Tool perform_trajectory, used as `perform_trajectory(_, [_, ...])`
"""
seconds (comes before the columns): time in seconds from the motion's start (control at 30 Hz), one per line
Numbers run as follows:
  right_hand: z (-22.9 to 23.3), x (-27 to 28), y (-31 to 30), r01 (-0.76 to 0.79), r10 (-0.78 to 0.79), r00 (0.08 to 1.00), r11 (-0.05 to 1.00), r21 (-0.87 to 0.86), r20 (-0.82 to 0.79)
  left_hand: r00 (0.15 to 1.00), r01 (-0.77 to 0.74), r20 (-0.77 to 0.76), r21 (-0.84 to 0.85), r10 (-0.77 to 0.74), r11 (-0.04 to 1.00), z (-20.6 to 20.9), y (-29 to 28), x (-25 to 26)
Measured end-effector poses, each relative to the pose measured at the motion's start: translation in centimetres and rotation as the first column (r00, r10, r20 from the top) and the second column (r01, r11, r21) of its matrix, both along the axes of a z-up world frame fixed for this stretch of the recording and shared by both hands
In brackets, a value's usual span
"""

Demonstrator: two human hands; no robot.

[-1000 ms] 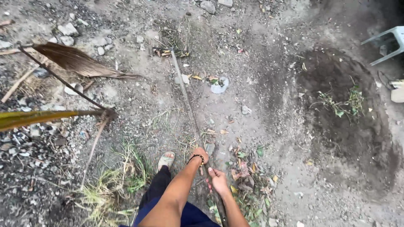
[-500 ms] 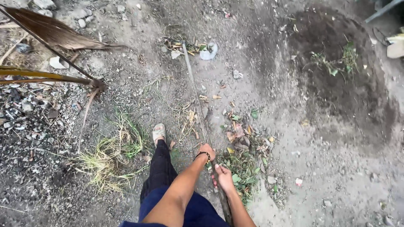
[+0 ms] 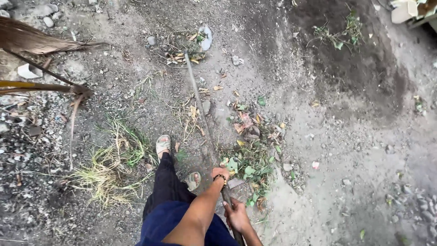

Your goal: Using a rake to gather yard debris, leaves, and twigs into a pile on the ground.

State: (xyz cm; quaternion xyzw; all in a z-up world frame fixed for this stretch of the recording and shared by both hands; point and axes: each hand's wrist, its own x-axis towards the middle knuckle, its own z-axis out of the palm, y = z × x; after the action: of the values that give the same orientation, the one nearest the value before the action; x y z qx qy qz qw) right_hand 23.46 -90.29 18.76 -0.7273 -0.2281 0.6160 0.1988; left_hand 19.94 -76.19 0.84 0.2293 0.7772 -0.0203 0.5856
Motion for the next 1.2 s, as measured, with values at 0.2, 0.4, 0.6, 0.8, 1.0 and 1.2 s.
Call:
perform_trajectory(0.2, [0.9,-1.4,2.8,-0.08,0.077,0.996,0.995,0.06,0.052,0.999,0.024,-0.045,0.189,-0.016,0.982,-0.2,2.4,-1.9])
perform_trajectory(0.4, [1.4,-5.6,11.2,-0.137,0.147,0.988,0.971,0.197,-0.037,0.975,-0.185,-0.06,0.305,0.212,0.934,2.7,12.2,-7.5])
perform_trajectory(0.6, [3.0,-11.8,21.8,-0.136,0.151,0.987,0.966,0.22,-0.051,0.941,-0.321,0.038,0.418,0.336,0.85,4.4,22.6,-16.2])
perform_trajectory(0.8, [1.3,-17.6,33.0,-0.036,0.068,0.972,0.989,0.142,-0.227,0.968,-0.245,0.072,0.483,0.241,0.841,15.4,25.9,-24.1])
perform_trajectory(1.0, [-1.5,-25.6,39.5,-0.056,0.078,0.944,0.995,0.077,-0.321,0.972,-0.222,0.041,0.473,0.23,0.853,12.2,27.3,-32.1])
perform_trajectory(1.2, [-10.6,-25.8,40.0,-0.094,0.059,0.904,0.994,-0.063,-0.424,0.942,-0.324,0.073,0.452,0.327,0.831,12.4,24.5,-31.2])
